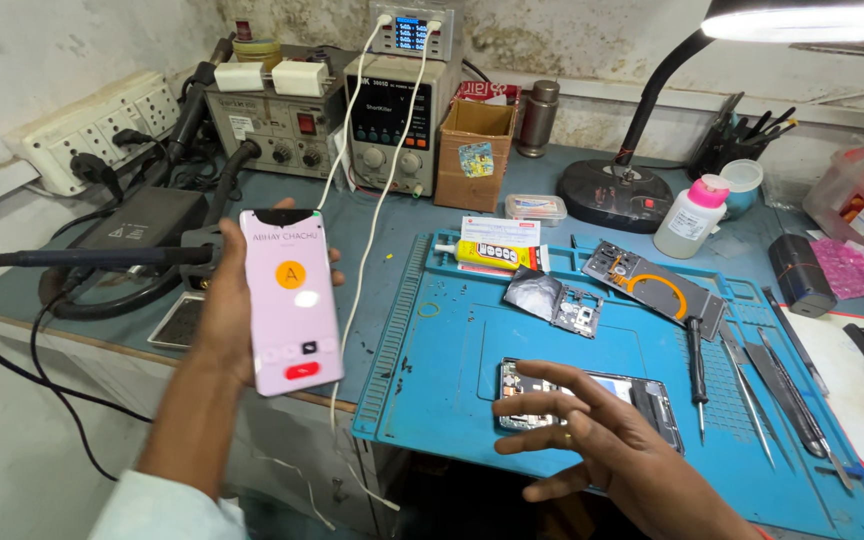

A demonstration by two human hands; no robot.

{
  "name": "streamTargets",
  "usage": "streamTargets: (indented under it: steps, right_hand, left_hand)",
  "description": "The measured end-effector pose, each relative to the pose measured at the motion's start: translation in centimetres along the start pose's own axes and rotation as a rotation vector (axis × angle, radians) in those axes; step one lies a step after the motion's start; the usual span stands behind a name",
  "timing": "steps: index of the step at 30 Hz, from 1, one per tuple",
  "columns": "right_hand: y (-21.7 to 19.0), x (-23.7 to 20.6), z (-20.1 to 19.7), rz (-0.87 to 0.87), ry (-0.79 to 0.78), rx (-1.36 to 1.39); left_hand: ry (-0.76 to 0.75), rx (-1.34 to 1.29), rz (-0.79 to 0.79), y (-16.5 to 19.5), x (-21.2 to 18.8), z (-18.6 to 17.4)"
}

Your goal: The person uses a spudger tool to pry along the edge of an opened smartphone on a blue repair mat, working around the battery and internal components. They lift and reposition a black internal cover, press components into place, and continue prying and probing the phone's internals with the tool.

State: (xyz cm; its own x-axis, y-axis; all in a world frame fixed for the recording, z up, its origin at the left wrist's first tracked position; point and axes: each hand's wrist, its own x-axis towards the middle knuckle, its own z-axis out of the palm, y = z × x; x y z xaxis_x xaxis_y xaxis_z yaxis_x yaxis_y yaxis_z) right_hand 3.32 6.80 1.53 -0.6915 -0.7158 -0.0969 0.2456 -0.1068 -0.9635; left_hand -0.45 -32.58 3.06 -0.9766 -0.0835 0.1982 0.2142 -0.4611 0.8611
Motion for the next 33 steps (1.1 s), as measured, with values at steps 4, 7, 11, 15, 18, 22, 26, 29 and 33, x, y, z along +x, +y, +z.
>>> streamTargets:
  steps: [4, 7, 11, 15, 18, 22, 26, 29, 33]
  right_hand:
    - [0.0, -1.4, -2.3, -0.049, 0.033, -0.016]
    - [-0.1, -2.8, -4.0, -0.061, 0.05, -0.008]
    - [0.1, -3.9, -6.2, -0.039, 0.1, -0.05]
    - [0.6, -4.9, -8.0, -0.002, 0.197, -0.058]
    - [0.7, -5.3, -9.2, -0.007, 0.201, -0.05]
    - [1.2, -6.2, -10.7, -0.036, 0.195, -0.057]
    - [1.8, -7.0, -12.3, 0.028, 0.324, -0.006]
    - [2.1, -7.6, -13.5, -0.001, 0.258, -0.028]
    - [2.7, -8.2, -14.3, 0.037, 0.316, 0.003]
  left_hand:
    - [0.152, 0.266, -0.321, 1.5, 2.5, -2.0]
    - [0.11, 0.336, -0.447, 1.1, 3.8, -2.7]
    - [0.12, 0.36, -0.582, -1.0, 4.5, -3.1]
    - [0.149, 0.362, -0.599, -2.7, 4.9, -3.5]
    - [0.219, 0.446, -0.484, -3.9, 5.4, -3.1]
    - [0.287, 0.762, -0.333, -4.6, 5.4, -2.3]
    - [0.281, 1.15, -0.237, -4.8, 5.1, -1.3]
    - [0.233, 1.33, -0.092, -4.8, 4.5, -0.5]
    - [0.207, 1.521, -0.176, -5.3, 4.0, 1.4]
